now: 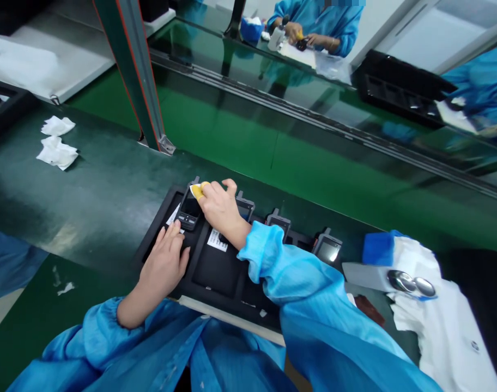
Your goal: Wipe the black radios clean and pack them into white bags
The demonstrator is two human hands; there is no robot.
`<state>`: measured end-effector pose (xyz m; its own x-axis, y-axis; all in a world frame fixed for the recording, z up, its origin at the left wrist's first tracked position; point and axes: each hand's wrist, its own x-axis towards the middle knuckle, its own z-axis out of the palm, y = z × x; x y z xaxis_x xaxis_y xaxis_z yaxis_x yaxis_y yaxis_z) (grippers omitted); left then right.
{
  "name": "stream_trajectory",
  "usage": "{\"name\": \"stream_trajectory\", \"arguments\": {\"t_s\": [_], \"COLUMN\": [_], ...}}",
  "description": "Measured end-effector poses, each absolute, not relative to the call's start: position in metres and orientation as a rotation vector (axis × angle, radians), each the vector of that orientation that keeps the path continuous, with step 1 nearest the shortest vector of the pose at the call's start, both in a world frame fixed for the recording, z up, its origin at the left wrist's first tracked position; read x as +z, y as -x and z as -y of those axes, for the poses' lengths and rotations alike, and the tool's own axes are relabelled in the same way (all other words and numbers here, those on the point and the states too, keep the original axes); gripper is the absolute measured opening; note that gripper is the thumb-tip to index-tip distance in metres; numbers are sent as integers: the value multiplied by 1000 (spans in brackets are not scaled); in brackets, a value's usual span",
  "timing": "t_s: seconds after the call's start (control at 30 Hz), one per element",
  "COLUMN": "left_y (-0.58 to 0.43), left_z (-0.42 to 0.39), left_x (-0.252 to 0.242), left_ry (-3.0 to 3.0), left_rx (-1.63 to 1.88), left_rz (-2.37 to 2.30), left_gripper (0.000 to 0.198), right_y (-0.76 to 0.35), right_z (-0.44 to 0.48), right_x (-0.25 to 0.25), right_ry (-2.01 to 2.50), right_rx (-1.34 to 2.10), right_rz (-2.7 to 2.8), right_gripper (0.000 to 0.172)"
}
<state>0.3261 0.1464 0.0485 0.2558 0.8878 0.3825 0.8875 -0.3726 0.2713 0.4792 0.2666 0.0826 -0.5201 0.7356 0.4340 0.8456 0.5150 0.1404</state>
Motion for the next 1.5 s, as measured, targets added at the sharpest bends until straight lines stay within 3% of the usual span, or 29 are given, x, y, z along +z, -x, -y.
{"name": "stream_trajectory", "arguments": {"t_s": [0.33,0.57,0.93,1.27,1.5], "left_y": [-325,-325,-314,-313,-318], "left_z": [-147,-148,-146,-145,-142], "left_x": [48,49,49,48,51], "left_ry": [-2532,-2544,-2156,-2101,-2334], "left_rx": [806,830,1495,1436,1361], "left_rz": [-1745,-1752,-1727,-1783,-1696], "left_gripper": [21,18,15,13,12], "right_y": [-475,-468,-452,-519,-587], "right_z": [-213,-259,-189,-125,-150], "right_x": [67,85,59,80,86], "right_ry": [1010,1287,1078,1236,1592], "right_rx": [-509,-453,-233,-132,-207], "right_rz": [2514,2484,2618,2398,2105], "right_gripper": [29,31,27,27,34]}}
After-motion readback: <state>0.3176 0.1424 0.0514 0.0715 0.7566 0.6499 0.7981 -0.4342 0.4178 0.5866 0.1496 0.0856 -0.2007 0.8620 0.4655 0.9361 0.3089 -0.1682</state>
